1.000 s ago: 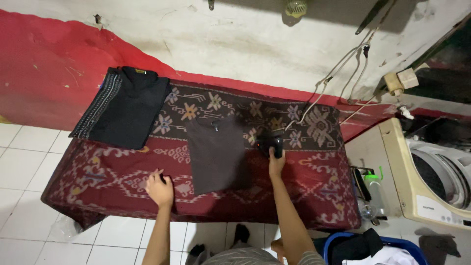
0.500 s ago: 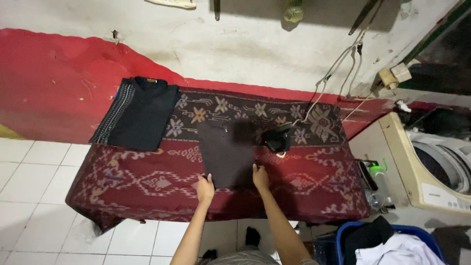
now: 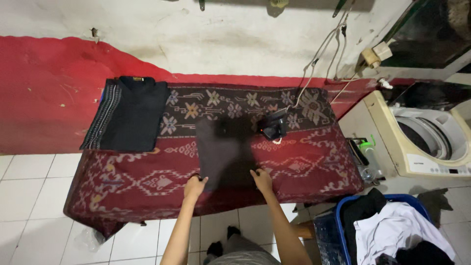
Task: The person irons a brown garment on a patterned surface, then picks up a black t-shirt from a basket and irons it by hand using an iron.
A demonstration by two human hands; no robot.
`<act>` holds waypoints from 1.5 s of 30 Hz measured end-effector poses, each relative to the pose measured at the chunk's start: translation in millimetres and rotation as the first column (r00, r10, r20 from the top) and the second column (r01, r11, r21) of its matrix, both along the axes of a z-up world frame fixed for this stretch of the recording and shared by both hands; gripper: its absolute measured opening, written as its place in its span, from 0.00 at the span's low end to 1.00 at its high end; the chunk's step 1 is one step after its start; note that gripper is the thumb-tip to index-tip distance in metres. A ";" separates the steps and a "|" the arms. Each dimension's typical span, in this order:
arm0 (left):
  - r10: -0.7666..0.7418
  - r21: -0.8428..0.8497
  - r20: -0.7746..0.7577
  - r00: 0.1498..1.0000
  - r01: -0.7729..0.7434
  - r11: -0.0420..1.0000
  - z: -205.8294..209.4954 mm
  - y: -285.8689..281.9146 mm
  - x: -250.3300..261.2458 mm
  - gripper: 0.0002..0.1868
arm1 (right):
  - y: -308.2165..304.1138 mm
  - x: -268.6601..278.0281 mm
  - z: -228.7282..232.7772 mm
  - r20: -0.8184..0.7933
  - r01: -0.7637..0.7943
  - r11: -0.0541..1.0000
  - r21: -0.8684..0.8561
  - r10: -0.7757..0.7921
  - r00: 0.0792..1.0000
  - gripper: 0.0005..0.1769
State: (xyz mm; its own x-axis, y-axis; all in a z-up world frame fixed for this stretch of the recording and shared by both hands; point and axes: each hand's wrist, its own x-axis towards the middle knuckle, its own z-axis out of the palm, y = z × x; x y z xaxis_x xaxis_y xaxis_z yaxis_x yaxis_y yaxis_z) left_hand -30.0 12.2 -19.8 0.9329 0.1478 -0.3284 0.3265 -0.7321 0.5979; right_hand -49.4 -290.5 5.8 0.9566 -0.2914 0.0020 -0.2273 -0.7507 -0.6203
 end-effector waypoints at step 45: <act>0.335 -0.337 0.565 0.754 -0.159 0.928 11.3 -24.8 136.5 0.20 | 43.1 186.2 -25.7 0.162 -0.048 0.729 0.683 -0.088 0.983 0.26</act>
